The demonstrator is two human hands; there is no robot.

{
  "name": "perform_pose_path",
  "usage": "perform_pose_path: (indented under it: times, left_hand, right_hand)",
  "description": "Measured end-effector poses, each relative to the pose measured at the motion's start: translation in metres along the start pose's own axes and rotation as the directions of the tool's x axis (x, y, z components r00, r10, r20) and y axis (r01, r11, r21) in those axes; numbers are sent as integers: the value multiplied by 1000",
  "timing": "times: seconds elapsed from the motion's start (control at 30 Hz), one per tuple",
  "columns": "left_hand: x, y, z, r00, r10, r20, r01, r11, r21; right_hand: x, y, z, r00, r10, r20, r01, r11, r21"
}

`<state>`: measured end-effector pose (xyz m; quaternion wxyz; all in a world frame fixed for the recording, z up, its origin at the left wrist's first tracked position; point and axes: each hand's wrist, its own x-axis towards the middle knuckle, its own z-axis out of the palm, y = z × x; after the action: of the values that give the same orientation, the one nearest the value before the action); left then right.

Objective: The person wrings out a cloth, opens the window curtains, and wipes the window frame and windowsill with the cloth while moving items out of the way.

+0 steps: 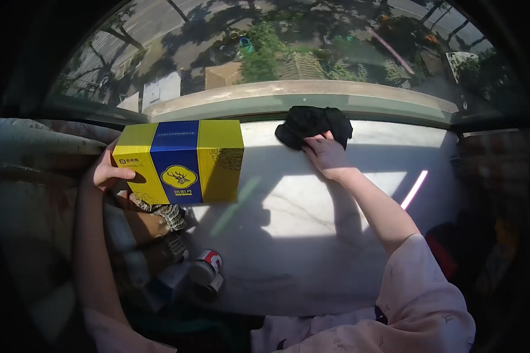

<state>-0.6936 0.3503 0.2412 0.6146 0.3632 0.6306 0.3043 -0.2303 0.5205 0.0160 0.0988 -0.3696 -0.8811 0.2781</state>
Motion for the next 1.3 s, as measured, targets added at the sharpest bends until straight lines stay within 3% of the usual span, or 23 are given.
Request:
perform_pose_path:
  times: [0.03, 0.13, 0.2, 0.3, 0.4, 0.47, 0.5, 0.53, 0.57, 0.6, 0.63, 0.67, 0.7, 0.73, 0.8, 0.83, 0.87, 0.97, 1.0, 1.03, 1.17, 1.23, 1.3]
  left_hand:
    - [3, -6, -1, 998, -34, -55, 33, 999, -15]
    - [12, -16, 0, 989, -68, -130, 63, 997, -40]
    - [15, -9, 5, 957, -261, -129, 252, 964, -81]
    - [12, -8, 0, 932, -339, -128, 330, 940, -86]
    - [24, -27, -16, 912, -384, -147, 361, 919, -160]
    - [29, -58, -49, 893, -424, -155, 389, 897, -210]
    - [29, -49, -32, 857, -446, -260, 416, 895, -163]
    - [31, -53, -31, 859, -445, -254, 417, 895, -157]
    - [35, -63, -36, 772, -469, -429, 438, 882, -175]
    - [40, -74, -43, 656, -477, -586, 455, 868, -198]
    - [47, -87, -55, 667, -434, -606, 509, 859, -54]
    - [56, -81, -37, 583, -360, -728, 543, 840, 19]
    - [70, -132, -83, 624, -123, -772, 437, 874, 213]
    - [84, -179, -125, 627, 121, -770, 349, 840, 416]
    - [102, -151, -70, 567, 245, -786, 201, 885, 420]
    - [114, -144, -47, 550, 389, -739, 90, 852, 515]
    - [124, -135, -18, 519, 523, -676, -16, 797, 604]
    - [133, -58, 125, 684, 469, -558, -110, 824, 556]
    - [135, -42, 162, 735, 415, -536, -101, 849, 519]
    - [134, -25, 198, 776, 367, -514, -82, 866, 494]
    - [150, -26, 301, 857, 263, -443, -159, 953, 257]
    - [156, -58, 355, 882, 179, -435, -80, 969, 236]
    - [157, -88, 414, 848, 106, -519, -11, 983, 183]
  right_hand:
    - [-21, 31, -13, 991, 116, -62, -120, 991, -64]
    - [-89, 107, -50, 925, 200, -324, -294, 915, -276]
    - [-118, 121, -61, 849, 252, -464, -369, 912, -180]
    - [-129, 81, -36, 776, 339, -532, -437, 897, -66]
    - [-148, -22, 2, 899, 234, -371, -234, 971, 47]
    - [-158, -65, 48, 986, 80, -146, -64, 992, 108]
    - [-157, -82, 65, 1000, -10, -18, 13, 982, 189]
    - [-142, -89, 77, 980, -26, 196, -34, 954, 297]
    - [-125, -89, 74, 983, -179, 39, 154, 923, 353]
    - [-101, -83, 59, 955, -268, 125, 214, 919, 332]
    - [-76, -75, 54, 929, -322, 182, 269, 926, 266]
    - [-61, -62, 44, 921, -352, 165, 321, 928, 187]
    - [-52, -43, 33, 914, -388, 119, 369, 917, 155]
    - [-47, -29, 8, 926, -272, 261, 230, 956, 181]
    - [-47, 24, -17, 965, -160, 209, 150, 987, 64]
    - [-55, 52, -36, 992, -114, 51, 114, 993, 1]
    - [-65, 79, -57, 999, 37, 10, -36, 995, -91]
    - [-113, 175, -101, 931, 337, -142, -365, 879, -307]
    - [-132, 195, -113, 893, 358, -274, -433, 851, -298]
    - [-149, 217, -114, 821, 220, -526, -419, 859, -295]
    - [-185, 196, -99, 521, 534, -666, -794, 590, -147]
    - [-192, 142, -71, 563, 414, -715, -692, 710, -133]
    - [-195, 89, -42, 691, 381, -614, -510, 859, -40]
